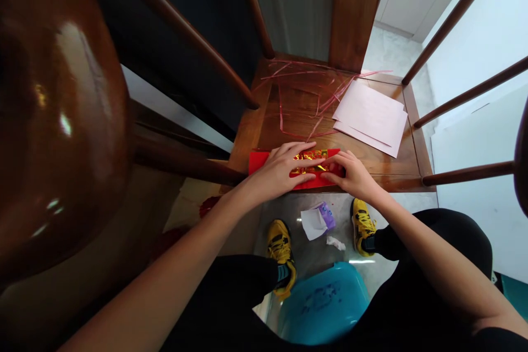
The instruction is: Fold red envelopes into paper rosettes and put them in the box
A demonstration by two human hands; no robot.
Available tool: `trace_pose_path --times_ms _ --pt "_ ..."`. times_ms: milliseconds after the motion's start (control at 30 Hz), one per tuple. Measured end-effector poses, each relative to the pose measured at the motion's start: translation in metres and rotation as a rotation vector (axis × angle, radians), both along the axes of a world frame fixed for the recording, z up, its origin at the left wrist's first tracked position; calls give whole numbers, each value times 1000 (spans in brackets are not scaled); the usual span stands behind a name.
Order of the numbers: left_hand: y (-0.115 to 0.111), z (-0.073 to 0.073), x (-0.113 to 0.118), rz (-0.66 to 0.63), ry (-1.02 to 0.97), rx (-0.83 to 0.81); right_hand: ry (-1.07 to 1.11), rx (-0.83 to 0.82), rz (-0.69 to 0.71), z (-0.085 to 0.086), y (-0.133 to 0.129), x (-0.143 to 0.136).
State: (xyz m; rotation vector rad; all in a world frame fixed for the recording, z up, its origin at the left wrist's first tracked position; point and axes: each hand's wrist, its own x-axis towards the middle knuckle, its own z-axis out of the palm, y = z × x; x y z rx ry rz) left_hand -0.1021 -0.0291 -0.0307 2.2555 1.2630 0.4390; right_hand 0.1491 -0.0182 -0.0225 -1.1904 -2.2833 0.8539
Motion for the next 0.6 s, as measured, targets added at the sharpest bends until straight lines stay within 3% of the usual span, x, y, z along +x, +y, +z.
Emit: trace_pose_path --times_ms 233,600 --pt "2 1 -1 13 12 -17 -32 -74 53 9 8 12" --pt "-3 0 -1 -4 63 81 -116 69 28 4 1 13"
